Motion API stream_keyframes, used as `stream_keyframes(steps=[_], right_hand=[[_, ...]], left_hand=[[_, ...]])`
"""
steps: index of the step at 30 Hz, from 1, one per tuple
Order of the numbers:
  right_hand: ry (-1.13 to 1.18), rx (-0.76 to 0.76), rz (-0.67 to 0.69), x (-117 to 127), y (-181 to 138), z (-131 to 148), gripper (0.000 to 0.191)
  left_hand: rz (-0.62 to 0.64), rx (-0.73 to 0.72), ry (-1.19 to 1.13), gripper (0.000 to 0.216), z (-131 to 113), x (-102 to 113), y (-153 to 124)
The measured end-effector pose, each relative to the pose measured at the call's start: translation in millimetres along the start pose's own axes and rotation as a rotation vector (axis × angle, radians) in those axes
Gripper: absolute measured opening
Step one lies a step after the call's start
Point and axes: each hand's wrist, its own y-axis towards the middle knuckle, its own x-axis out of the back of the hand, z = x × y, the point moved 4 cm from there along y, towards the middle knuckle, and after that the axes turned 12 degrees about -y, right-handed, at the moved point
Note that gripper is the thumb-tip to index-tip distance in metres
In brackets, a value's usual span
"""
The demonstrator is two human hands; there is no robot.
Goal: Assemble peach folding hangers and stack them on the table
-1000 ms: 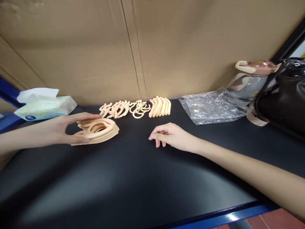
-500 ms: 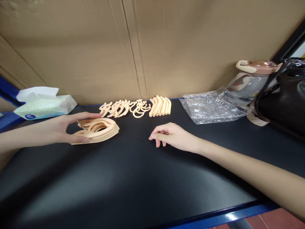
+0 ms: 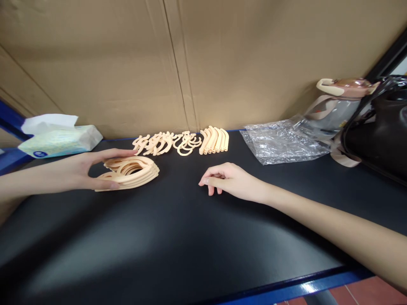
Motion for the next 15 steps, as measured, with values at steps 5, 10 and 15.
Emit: stream_keyframes(steps=[5,10,15], right_hand=[[-0.004,0.012,-0.003,0,0,0,0.025],[-0.013,0.014,0.001,-1,0,0,0.025],[-0.015,0.014,0.001,-1,0,-2,0.026]], left_hand=[[-0.004,0.001,0.005,0.077,0,-1,1],[-0.014,-0.032,0.003,0.077,-2,0,0],[-0.104,-0.102,0.016,0.077,-2,12,-4]])
